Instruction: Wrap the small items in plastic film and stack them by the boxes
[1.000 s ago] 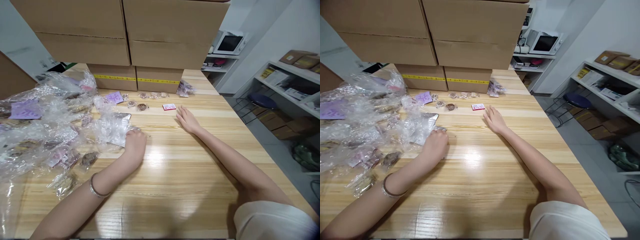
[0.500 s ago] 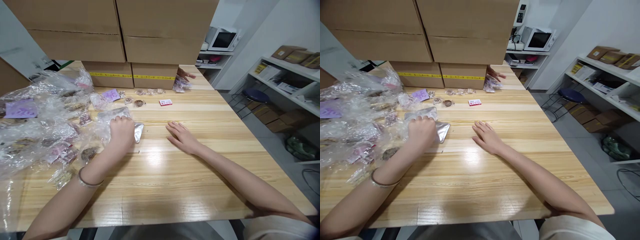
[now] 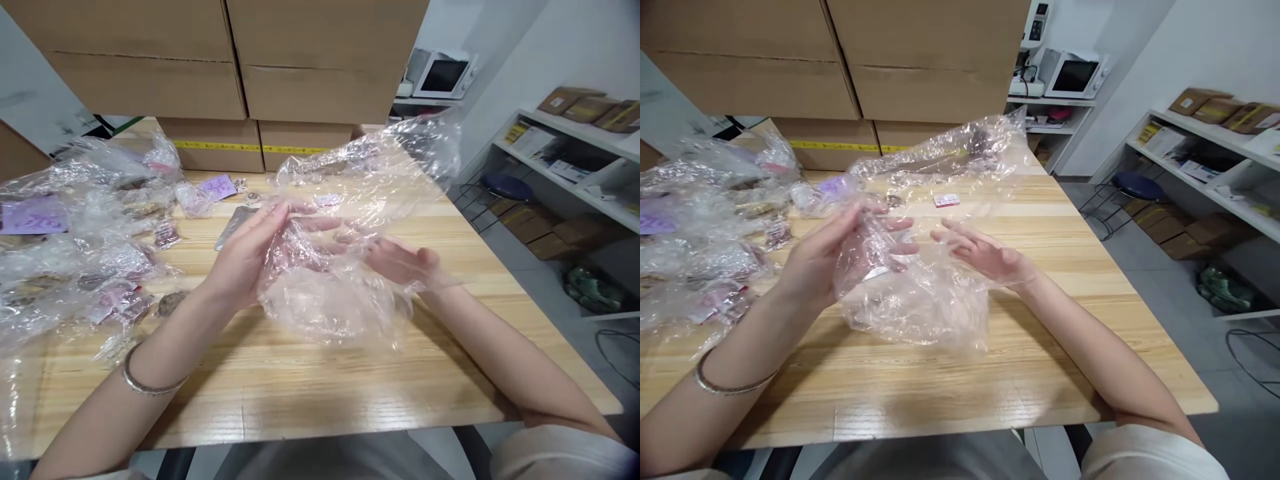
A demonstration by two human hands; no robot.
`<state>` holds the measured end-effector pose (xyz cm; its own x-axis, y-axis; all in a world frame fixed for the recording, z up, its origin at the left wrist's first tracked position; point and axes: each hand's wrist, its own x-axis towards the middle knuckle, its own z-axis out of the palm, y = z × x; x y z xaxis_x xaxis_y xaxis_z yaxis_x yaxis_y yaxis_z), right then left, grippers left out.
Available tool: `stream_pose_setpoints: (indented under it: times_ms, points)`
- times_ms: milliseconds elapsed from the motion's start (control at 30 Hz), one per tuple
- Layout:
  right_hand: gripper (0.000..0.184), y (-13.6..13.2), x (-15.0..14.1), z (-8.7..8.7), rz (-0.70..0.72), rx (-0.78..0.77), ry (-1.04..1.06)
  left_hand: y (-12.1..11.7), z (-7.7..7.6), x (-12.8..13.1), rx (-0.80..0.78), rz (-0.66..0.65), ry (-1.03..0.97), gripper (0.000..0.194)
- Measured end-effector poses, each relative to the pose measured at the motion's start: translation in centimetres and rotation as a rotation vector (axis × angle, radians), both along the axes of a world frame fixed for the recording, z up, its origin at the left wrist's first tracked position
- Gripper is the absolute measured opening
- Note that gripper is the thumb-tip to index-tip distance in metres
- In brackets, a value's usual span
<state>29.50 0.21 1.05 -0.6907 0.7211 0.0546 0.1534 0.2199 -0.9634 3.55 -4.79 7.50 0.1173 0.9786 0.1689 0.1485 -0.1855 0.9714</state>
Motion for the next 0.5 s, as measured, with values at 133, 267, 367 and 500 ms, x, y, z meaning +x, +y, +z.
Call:
stream_pose_setpoints:
  times_ms: [133, 267, 367, 500]
  points:
    - [0.08, -1.2, 0.3, 1.8, 0.016, -0.155, 0.081, 1.5, -2.2, 0.7, -0.072, -0.115, -0.083, 0.036]
    - [0.035, -1.8, -0.4, 1.5, -0.229, -0.025, -0.04, 3.1, -4.4, 0.4, -0.041, 0.007, 0.014, 0.029]
    - [0.027, -2.4, -1.1, 0.7, -0.567, 0.223, -0.106, 3.4, -5.4, 0.1, 0.114, 0.395, 0.225, 0.022]
    - [0.026, -3.8, -1.9, 0.0, -0.746, 0.532, -0.135, 1.8, -5.8, 1.4, -0.003, 0.108, 0.327, 0.032]
